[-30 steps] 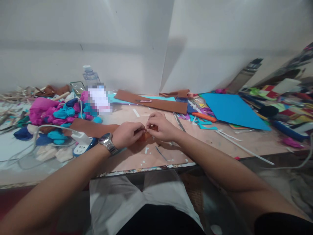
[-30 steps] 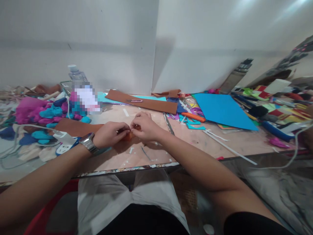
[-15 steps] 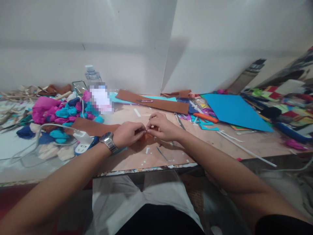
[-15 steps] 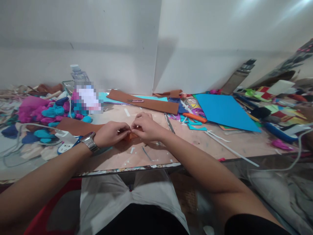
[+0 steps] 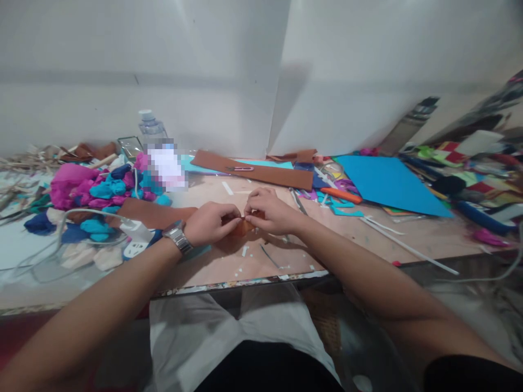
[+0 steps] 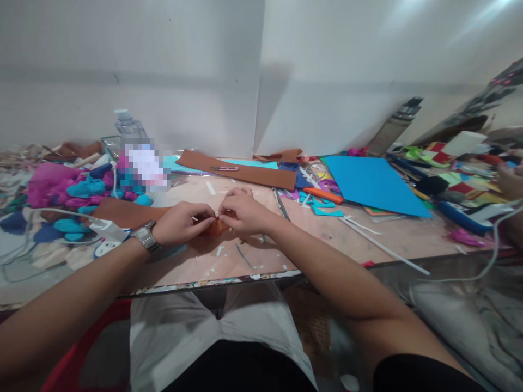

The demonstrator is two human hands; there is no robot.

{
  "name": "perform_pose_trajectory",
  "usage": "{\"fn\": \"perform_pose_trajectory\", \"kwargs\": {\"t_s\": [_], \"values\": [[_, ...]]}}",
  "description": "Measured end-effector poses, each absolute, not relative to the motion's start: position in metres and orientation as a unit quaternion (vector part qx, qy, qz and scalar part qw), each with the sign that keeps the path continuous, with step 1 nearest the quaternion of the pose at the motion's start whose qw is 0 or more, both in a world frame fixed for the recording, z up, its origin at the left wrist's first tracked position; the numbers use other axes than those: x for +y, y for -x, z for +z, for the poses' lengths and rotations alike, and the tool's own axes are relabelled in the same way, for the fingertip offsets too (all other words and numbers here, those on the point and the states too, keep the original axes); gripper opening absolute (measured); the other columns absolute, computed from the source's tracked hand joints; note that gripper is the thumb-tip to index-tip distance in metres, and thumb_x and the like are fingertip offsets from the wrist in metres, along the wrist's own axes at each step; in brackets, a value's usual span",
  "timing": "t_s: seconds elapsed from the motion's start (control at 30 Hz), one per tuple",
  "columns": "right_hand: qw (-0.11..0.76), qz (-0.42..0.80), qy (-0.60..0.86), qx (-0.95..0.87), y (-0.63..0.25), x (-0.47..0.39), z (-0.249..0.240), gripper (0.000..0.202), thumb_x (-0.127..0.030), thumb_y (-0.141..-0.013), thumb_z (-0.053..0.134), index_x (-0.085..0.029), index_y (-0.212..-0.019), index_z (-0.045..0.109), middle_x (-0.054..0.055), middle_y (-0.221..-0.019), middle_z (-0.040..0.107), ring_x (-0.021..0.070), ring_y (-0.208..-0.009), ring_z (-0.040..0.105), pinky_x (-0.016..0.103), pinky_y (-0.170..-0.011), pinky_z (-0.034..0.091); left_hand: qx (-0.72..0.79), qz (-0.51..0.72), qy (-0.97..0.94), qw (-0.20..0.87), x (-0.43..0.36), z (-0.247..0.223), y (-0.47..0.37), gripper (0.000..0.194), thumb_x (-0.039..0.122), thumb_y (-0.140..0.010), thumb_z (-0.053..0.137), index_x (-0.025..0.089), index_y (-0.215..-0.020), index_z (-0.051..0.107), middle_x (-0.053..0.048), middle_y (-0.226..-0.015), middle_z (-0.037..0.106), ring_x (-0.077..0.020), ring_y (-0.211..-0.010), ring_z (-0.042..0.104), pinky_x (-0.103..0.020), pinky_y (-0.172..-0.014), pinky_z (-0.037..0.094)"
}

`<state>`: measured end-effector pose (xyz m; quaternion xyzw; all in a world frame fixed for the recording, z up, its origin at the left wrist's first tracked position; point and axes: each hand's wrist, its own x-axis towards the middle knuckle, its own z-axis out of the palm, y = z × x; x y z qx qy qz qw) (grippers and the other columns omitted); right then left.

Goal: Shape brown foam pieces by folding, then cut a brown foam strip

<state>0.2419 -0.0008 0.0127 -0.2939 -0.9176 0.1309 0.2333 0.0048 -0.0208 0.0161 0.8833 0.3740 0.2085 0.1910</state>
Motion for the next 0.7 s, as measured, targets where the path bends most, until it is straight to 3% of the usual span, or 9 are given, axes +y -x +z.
{"fn": "perform_pose_trajectory", "kwargs": {"t_s": [0.33, 0.7], "values": [[0.291, 0.11, 0.306, -0.9, -0.246, 0.002, 0.013, 0.008, -0.024, -0.087, 0.061, -0.019, -0.082, 0.065, 0.006, -0.088, 0.069, 0.0257, -0.105, 0.057, 0.043, -0.097, 0.033, 0.391, 0.217, -0.876, 0.18, -0.015, 0.017, 0.001, 0.02, 0.019, -0.083, 0.055, 0.018, -0.095, 0.071, -0.001, -0.078, 0.071, -0.0153, -0.067, 0.06, -0.027, -0.068, 0.042], [0.35, 0.08, 0.345, -0.867, -0.251, 0.008, 0.013, 0.007, -0.023, -0.086, 0.059, -0.02, -0.082, 0.064, 0.006, -0.089, 0.071, 0.0264, -0.106, 0.058, 0.044, -0.098, 0.031, 0.456, 0.239, -0.853, 0.085, -0.007, 0.019, 0.006, 0.033, 0.025, -0.084, 0.051, 0.018, -0.104, 0.076, -0.006, -0.088, 0.076, -0.0216, -0.076, 0.065, -0.032, -0.072, 0.043]]}}
